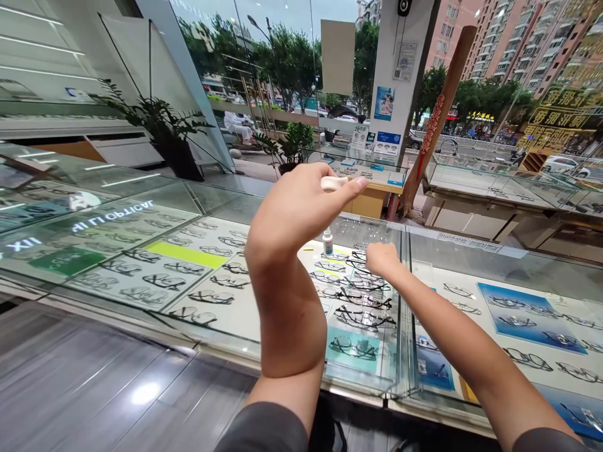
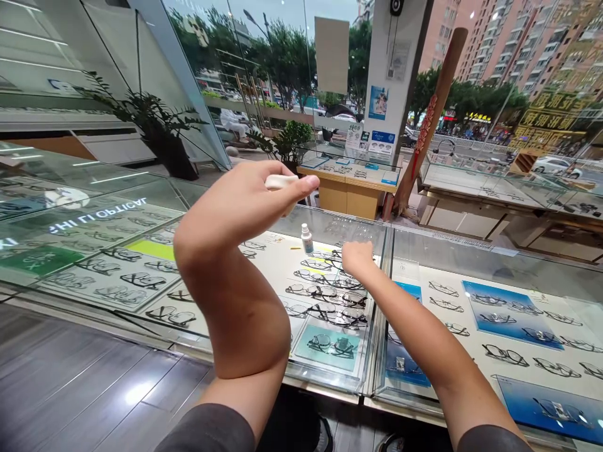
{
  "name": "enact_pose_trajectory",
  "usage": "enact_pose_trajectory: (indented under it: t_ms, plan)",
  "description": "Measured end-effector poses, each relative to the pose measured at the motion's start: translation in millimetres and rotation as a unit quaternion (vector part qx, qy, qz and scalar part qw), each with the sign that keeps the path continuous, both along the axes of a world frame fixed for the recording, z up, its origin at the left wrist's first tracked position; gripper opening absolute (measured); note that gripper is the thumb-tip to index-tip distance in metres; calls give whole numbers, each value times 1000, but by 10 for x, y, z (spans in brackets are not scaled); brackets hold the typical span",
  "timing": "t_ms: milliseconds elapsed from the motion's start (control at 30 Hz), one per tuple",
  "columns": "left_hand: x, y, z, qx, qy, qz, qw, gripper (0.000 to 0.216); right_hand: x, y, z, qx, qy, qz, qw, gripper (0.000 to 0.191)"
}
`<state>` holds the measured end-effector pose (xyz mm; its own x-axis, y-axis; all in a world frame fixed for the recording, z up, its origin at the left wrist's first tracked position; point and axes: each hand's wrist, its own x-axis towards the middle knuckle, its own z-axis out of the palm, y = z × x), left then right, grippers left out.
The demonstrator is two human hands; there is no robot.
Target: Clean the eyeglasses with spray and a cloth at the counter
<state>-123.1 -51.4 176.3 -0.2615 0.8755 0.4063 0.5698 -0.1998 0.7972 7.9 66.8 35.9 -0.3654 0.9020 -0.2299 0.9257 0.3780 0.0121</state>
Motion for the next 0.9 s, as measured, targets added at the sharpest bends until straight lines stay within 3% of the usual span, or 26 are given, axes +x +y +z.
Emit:
enact_pose_trajectory:
  t_ms: [167, 367, 467, 600, 767, 900]
  plan:
    - [-10, 6, -47, -2, 5, -38, 999, 28, 121, -97, 222, -5, 59, -15, 998, 33]
    - [54, -26, -16, -40, 117, -43, 991, 36, 754, -278, 463, -29, 195, -26, 980, 22]
    - [141, -98, 26, -68, 179, -31, 981, 40, 1181, -323, 405, -46, 374, -63, 924, 8]
    - [269, -161, 7, -46, 230, -42, 971, 37, 1630, -367, 253, -3, 482, -77, 873, 2]
    - [558, 89, -201, -24, 274, -146, 950, 27, 1887, -366, 81, 106, 488, -35, 865, 16]
    - [851, 462, -634, -27, 181, -209, 961, 21, 1948, -365, -86, 178, 464, -8, 868, 19]
